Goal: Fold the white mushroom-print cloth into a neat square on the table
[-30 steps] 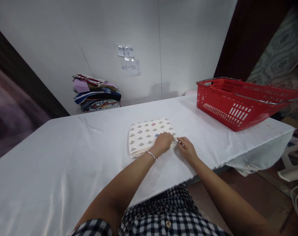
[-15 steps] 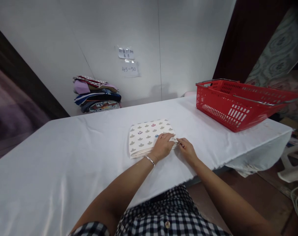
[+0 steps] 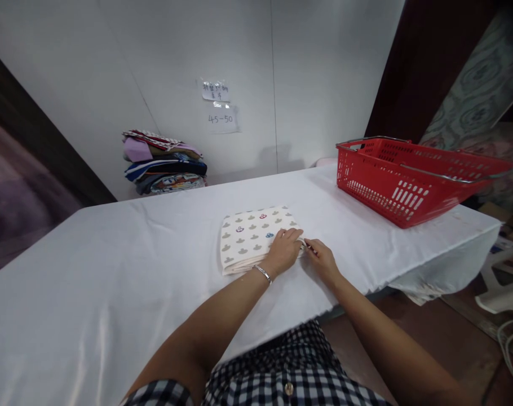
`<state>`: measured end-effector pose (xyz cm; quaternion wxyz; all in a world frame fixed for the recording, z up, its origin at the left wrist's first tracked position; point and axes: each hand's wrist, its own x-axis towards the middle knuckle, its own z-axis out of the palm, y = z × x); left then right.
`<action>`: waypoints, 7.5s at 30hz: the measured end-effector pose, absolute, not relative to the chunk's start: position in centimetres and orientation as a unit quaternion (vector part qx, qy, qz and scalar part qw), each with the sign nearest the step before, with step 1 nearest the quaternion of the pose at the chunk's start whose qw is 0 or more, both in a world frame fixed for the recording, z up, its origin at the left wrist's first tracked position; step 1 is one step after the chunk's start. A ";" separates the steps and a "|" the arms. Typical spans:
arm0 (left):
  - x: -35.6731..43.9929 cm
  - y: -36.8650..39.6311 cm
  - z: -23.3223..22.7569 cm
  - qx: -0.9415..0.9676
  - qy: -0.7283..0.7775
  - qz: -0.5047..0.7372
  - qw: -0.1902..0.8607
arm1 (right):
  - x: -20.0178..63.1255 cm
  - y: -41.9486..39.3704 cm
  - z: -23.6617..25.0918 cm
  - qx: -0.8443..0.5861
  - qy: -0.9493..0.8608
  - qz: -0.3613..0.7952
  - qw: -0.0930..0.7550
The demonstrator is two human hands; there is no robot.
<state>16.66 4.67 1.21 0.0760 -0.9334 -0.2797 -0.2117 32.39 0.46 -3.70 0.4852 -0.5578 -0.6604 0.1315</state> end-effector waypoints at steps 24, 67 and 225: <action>17.3 4.9 1.8 -0.930 -0.319 -0.177 0.051 | 32.1 -0.2 -3.0 -0.541 -0.661 0.176 0.490; 8.0 3.7 2.2 -0.915 -0.361 -0.179 0.000 | 31.1 -0.1 -0.2 -0.601 -0.752 -0.062 0.263; 9.7 1.7 -0.2 -0.903 -0.341 -0.260 -0.004 | 34.0 0.1 -0.8 -0.475 -0.849 -0.021 0.232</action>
